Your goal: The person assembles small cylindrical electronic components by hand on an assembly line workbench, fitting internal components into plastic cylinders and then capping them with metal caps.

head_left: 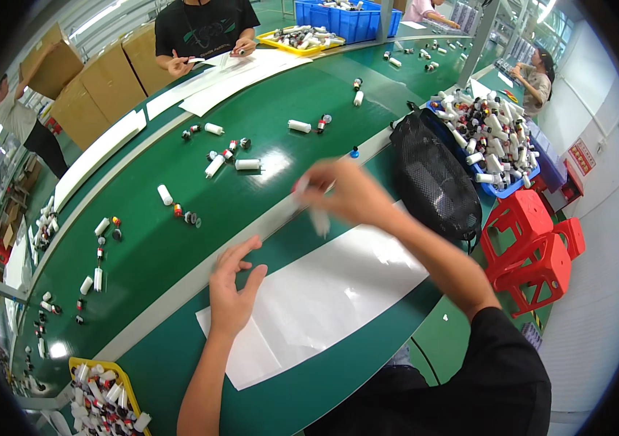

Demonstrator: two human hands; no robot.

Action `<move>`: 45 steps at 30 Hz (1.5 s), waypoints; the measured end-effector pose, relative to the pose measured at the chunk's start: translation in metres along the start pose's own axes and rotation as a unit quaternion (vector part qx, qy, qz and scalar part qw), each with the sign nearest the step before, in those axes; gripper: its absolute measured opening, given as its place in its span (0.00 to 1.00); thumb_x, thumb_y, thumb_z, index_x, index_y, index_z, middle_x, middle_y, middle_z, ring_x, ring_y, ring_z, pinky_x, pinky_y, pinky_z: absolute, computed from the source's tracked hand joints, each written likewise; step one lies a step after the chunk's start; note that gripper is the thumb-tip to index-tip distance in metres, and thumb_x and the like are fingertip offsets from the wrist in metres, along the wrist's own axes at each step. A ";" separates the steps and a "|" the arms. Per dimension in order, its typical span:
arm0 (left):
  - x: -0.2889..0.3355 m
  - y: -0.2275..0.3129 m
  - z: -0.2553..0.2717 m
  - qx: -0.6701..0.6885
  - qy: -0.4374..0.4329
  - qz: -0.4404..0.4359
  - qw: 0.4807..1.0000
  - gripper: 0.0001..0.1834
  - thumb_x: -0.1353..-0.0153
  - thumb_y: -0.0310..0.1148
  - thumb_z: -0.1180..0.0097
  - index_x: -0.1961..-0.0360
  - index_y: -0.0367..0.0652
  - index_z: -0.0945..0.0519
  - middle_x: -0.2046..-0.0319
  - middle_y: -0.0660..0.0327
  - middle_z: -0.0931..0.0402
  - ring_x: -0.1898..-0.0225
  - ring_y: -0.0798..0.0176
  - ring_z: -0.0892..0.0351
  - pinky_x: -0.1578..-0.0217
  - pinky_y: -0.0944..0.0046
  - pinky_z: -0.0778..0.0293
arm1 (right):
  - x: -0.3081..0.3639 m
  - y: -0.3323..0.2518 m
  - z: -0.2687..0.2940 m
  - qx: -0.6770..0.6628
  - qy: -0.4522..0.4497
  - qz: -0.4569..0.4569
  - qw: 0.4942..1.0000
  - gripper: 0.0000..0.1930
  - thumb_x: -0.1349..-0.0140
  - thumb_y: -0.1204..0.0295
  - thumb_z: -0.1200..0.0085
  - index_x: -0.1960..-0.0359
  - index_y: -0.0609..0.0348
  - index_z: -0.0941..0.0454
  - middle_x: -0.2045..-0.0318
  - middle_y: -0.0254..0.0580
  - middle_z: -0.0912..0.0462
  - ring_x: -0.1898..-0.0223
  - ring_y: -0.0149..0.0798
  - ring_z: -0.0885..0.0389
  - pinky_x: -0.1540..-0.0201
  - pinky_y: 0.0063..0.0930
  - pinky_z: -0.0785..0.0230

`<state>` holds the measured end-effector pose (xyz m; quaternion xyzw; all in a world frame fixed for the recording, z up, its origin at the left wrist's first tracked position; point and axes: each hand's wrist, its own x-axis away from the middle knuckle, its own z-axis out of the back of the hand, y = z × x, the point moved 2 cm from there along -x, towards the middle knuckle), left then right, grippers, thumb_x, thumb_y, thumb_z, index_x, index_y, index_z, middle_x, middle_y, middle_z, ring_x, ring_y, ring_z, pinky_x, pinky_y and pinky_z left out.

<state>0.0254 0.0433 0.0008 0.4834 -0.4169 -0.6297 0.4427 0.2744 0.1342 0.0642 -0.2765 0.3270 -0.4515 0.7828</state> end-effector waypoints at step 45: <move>0.028 -0.001 0.046 0.377 0.059 0.062 0.922 0.24 0.24 0.35 0.51 0.31 0.37 0.31 0.41 0.54 0.24 0.45 0.66 0.22 0.39 0.62 0.27 | 0.054 -0.096 -0.129 -0.051 -0.041 0.091 0.994 0.14 0.37 0.80 0.43 0.53 0.63 0.32 0.51 0.54 0.22 0.57 0.57 0.19 0.59 0.42 0.25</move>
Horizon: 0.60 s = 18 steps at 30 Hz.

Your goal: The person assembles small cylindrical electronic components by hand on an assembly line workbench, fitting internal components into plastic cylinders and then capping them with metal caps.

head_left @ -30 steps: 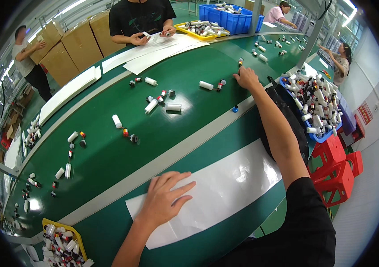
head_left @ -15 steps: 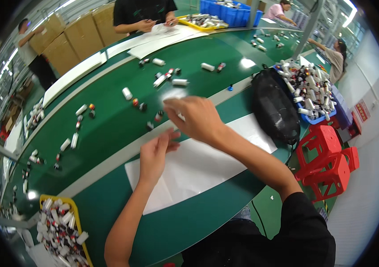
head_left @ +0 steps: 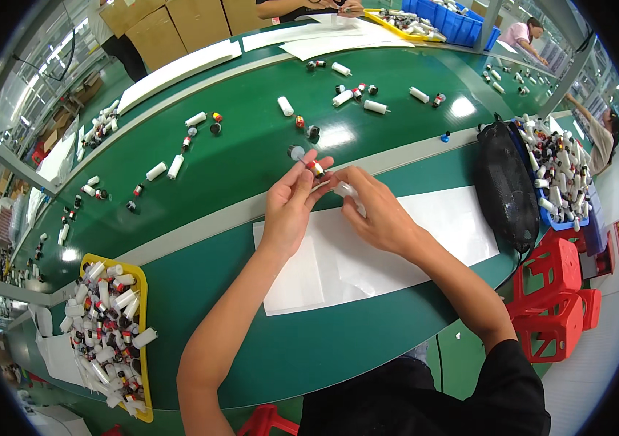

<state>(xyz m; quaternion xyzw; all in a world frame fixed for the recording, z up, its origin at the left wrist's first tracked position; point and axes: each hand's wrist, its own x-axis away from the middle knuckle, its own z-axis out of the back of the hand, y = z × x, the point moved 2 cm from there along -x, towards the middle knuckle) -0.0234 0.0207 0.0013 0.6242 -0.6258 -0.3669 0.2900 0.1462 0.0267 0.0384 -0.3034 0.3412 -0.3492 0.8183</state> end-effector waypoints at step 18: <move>0.003 -0.003 -0.017 -0.191 0.050 -0.058 0.979 0.22 0.36 0.28 0.34 0.44 0.28 0.21 0.52 0.50 0.16 0.51 0.64 0.16 0.45 0.64 0.20 | -0.002 0.010 0.011 -0.033 0.065 -0.007 0.997 0.07 0.36 0.76 0.39 0.63 0.64 0.25 0.67 0.45 0.16 0.69 0.38 0.16 0.68 0.33 0.24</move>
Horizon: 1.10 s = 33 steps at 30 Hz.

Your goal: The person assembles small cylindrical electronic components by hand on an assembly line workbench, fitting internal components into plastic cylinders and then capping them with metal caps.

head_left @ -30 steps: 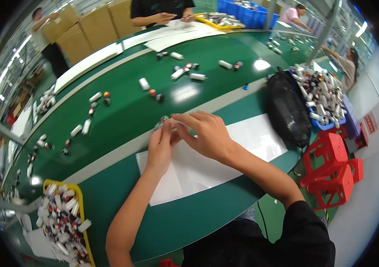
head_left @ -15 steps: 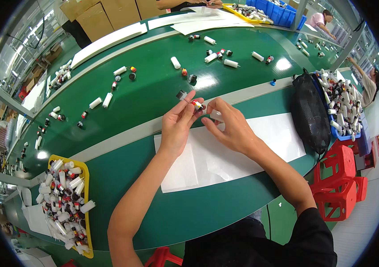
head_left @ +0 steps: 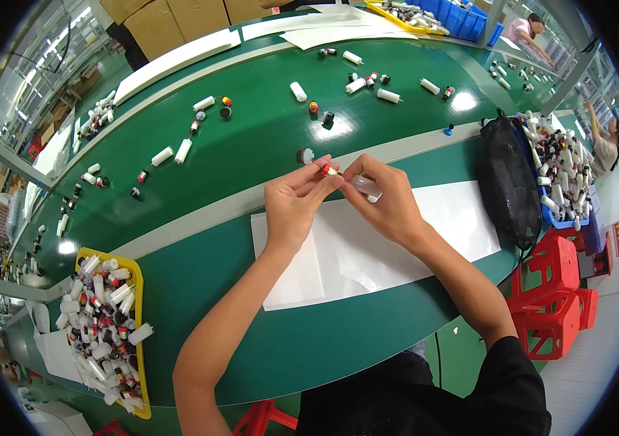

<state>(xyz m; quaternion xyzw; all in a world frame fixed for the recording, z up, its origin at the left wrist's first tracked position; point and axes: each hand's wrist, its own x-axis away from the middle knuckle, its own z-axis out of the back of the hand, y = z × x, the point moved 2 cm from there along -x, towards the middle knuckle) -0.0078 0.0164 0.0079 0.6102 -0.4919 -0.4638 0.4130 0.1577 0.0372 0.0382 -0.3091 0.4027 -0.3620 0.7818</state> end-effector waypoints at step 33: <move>0.001 0.001 0.060 0.037 0.007 0.026 0.999 0.15 0.32 0.32 0.39 0.52 0.29 0.16 0.57 0.50 0.15 0.57 0.63 0.14 0.53 0.66 0.15 | 0.030 -0.041 -0.092 0.100 -0.124 0.030 0.987 0.08 0.40 0.74 0.38 0.62 0.61 0.22 0.64 0.42 0.20 0.62 0.47 0.18 0.60 0.40 0.24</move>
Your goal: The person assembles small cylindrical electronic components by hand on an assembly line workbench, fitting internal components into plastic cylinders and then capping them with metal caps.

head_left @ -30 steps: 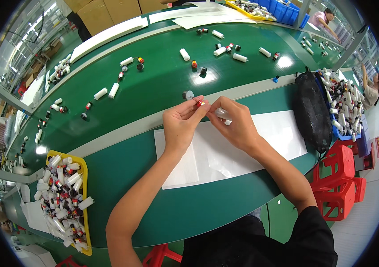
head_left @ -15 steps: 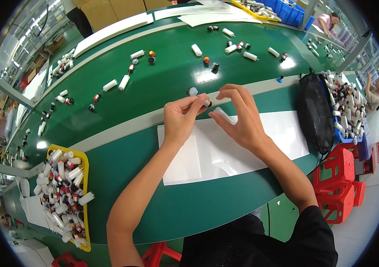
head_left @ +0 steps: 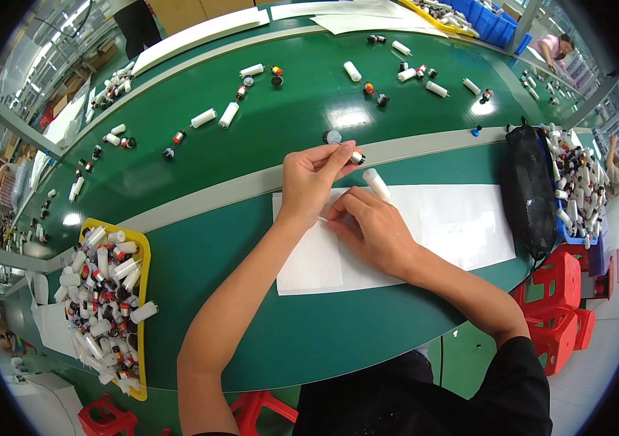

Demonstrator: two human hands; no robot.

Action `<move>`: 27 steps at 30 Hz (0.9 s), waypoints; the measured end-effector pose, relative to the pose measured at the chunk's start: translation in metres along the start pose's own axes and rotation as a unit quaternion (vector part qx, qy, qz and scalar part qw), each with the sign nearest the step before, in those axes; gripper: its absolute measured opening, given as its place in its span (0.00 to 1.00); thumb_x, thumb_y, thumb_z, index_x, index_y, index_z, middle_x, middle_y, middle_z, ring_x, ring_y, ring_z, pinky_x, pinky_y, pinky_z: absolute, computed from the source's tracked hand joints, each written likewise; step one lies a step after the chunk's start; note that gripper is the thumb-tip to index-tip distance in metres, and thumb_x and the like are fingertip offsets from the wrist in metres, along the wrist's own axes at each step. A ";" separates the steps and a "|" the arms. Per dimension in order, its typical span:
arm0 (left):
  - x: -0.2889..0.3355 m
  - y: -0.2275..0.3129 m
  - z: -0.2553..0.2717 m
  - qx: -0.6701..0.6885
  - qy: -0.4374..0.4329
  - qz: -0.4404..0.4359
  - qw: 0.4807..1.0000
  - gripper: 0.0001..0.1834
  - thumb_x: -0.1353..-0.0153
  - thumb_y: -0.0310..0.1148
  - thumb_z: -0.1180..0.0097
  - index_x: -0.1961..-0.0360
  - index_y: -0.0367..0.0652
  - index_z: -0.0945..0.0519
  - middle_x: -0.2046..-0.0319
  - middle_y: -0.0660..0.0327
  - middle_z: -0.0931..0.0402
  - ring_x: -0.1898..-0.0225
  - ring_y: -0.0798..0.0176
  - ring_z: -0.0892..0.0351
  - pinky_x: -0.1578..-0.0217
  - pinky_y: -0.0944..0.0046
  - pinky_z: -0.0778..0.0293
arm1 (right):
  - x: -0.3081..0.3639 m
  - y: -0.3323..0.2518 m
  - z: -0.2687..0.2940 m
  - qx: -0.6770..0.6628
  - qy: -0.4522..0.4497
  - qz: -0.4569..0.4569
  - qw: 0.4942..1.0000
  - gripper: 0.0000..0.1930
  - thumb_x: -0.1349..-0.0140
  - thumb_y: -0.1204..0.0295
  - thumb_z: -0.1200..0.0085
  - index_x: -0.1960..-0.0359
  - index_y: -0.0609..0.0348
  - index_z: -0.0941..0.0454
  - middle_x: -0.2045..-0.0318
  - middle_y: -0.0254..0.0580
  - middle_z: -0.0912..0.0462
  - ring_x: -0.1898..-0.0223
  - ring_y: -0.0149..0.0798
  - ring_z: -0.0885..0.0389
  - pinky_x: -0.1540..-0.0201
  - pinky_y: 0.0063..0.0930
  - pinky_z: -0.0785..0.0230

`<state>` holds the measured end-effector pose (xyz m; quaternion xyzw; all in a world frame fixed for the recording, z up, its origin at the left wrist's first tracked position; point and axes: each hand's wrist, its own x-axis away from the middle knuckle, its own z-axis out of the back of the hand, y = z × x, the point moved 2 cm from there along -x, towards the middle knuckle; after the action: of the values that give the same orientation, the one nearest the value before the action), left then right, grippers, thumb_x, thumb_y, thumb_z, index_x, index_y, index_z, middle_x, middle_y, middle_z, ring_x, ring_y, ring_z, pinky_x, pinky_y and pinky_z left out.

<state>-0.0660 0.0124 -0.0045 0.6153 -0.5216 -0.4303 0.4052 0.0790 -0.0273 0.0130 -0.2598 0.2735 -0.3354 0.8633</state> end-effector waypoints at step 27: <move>-0.012 -0.035 -0.023 -0.023 -0.092 -0.026 0.995 0.16 0.39 0.25 0.33 0.50 0.31 0.16 0.59 0.54 0.14 0.60 0.67 0.15 0.53 0.69 0.18 | -0.017 0.068 0.071 -0.057 0.091 -0.020 0.994 0.06 0.37 0.78 0.38 0.61 0.65 0.21 0.69 0.44 0.15 0.69 0.37 0.16 0.63 0.29 0.24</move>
<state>-0.0350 0.0300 -0.0300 0.5769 -0.5306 -0.5072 0.3584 0.1444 0.0469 0.0260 -0.2830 0.3643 -0.3588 0.8115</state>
